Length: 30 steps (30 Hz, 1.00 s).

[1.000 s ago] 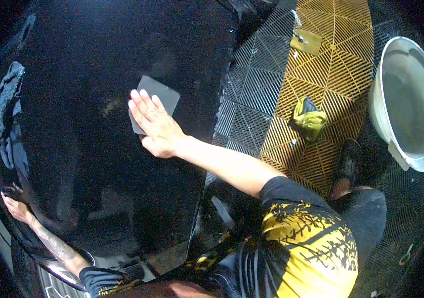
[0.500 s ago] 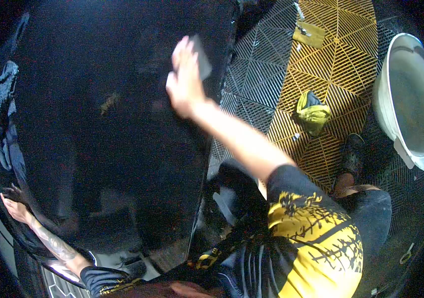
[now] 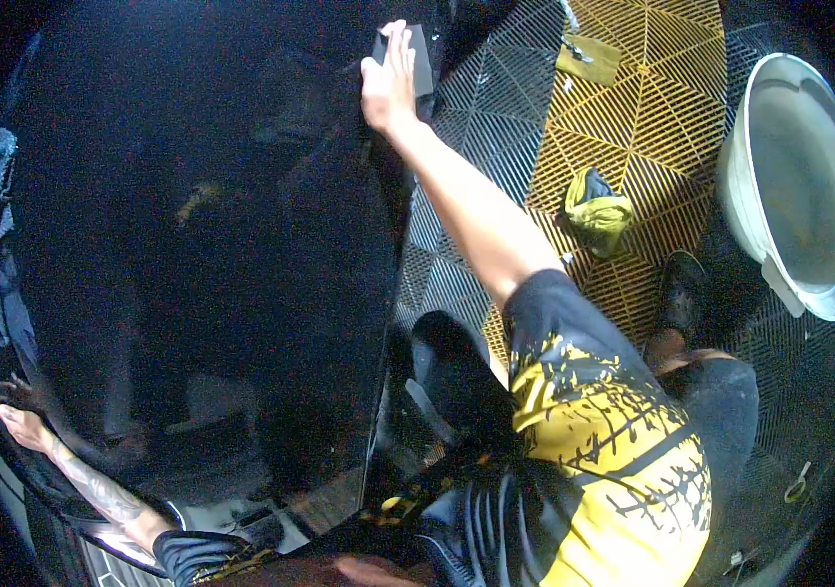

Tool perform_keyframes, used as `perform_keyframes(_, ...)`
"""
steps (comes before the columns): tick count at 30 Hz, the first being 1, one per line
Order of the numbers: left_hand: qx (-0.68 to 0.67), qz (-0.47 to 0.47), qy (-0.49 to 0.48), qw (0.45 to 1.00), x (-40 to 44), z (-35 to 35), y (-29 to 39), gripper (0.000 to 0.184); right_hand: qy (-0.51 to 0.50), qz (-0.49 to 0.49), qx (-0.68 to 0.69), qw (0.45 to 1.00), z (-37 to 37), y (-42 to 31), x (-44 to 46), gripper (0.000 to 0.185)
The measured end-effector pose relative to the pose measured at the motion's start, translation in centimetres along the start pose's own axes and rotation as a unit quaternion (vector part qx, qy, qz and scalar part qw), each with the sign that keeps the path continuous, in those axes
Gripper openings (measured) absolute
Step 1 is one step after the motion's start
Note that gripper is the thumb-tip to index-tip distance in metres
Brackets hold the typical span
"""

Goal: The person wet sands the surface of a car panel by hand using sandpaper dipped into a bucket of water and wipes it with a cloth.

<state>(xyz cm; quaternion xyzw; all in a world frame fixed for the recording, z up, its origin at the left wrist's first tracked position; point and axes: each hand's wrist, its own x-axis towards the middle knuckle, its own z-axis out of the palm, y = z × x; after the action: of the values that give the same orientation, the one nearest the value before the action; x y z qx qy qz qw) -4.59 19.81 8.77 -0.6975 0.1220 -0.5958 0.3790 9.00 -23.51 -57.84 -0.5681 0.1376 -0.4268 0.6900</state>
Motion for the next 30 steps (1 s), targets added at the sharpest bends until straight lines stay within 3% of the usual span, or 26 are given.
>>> perform_keyframes(2, -0.038, -0.075, -0.014, 0.996, 0.4, -0.3, 0.8, 0.048, 0.020, 0.083, 0.042, 0.995, 1.1, -2.3, -3.6, 0.074)
perform_keyframes(3, -0.045, -0.043, -0.002, 0.998, 0.3, 0.3, -0.2, 0.048, -0.004, 0.096, 0.098, 0.990, 1.3, -4.2, -7.1, 0.080)
perform_keyframes(6, -0.032, -0.020, 0.010, 0.999, 0.0, -0.1, 0.7, 0.048, -0.136, 0.033, 0.002, 0.990, 0.6, -5.4, -19.0, 0.090)
perform_keyframes(10, -0.001, -0.063, -0.026, 0.998, 0.2, -0.9, 1.3, 0.049, -0.037, 0.024, -0.053, 0.998, -0.2, -2.4, -7.8, 0.077)
perform_keyframes(12, -0.006, -0.038, -0.012, 0.999, -0.1, -0.5, 1.2, 0.049, -0.002, 0.018, -0.082, 0.996, -0.5, 1.6, -2.0, 0.072)
perform_keyframes(14, -0.011, -0.011, 0.007, 1.000, 0.5, -0.1, 0.7, 0.049, 0.006, 0.060, -0.028, 0.998, -0.1, -0.4, -5.0, 0.075)
perform_keyframes(15, -0.029, -0.015, 0.012, 0.999, 0.5, 0.1, 0.3, 0.049, -0.011, 0.091, 0.069, 0.993, 0.1, -2.6, -8.7, 0.079)
perform_keyframes(17, -0.045, -0.016, 0.015, 0.999, 0.2, 0.1, 0.4, 0.049, -0.162, 0.064, -0.079, 0.982, -0.2, -4.7, -18.0, 0.089)
perform_keyframes(18, -0.034, -0.022, 0.012, 0.999, 0.1, 0.1, 0.6, 0.049, -0.191, 0.051, -0.048, 0.979, -0.9, -5.5, -21.1, 0.091)
perform_keyframes(20, -0.019, -0.025, 0.007, 0.999, 0.5, 0.0, 0.6, 0.049, -0.144, 0.008, -0.063, 0.987, 0.3, -3.6, -19.9, 0.089)
perform_keyframes(22, -0.021, -0.021, 0.004, 1.000, 0.4, 0.4, -0.1, 0.048, -0.078, 0.001, -0.097, 0.992, -0.3, -2.2, -11.7, 0.082)
perform_keyframes(24, 0.022, 0.017, 0.021, 0.999, -0.1, 0.6, -0.2, 0.048, 0.009, -0.010, -0.039, 0.999, -0.7, 1.8, -3.8, 0.076)
perform_keyframes(26, 0.035, 0.023, 0.017, 0.999, 0.6, 1.3, -1.7, 0.047, 0.000, -0.003, -0.078, 0.997, 0.4, 4.1, -2.7, 0.072)
perform_keyframes(27, -0.033, -0.061, -0.008, 0.998, 0.5, -0.7, 1.8, 0.048, 0.003, -0.018, -0.063, 0.998, -0.1, 0.1, -6.5, 0.073)
perform_keyframes(28, -0.031, -0.067, -0.006, 0.997, 0.2, -0.5, 1.8, 0.048, -0.033, 0.070, 0.008, 0.997, 0.4, -2.6, -11.1, 0.078)
perform_keyframes(29, -0.038, -0.058, -0.002, 0.998, 0.0, -0.4, 1.4, 0.049, -0.127, 0.016, -0.124, 0.984, 0.1, -4.0, -16.0, 0.088)
perform_keyframes(30, -0.043, -0.044, 0.003, 0.998, 0.1, -0.5, 1.3, 0.050, -0.215, 0.060, -0.116, 0.968, -0.1, -6.0, -20.5, 0.095)
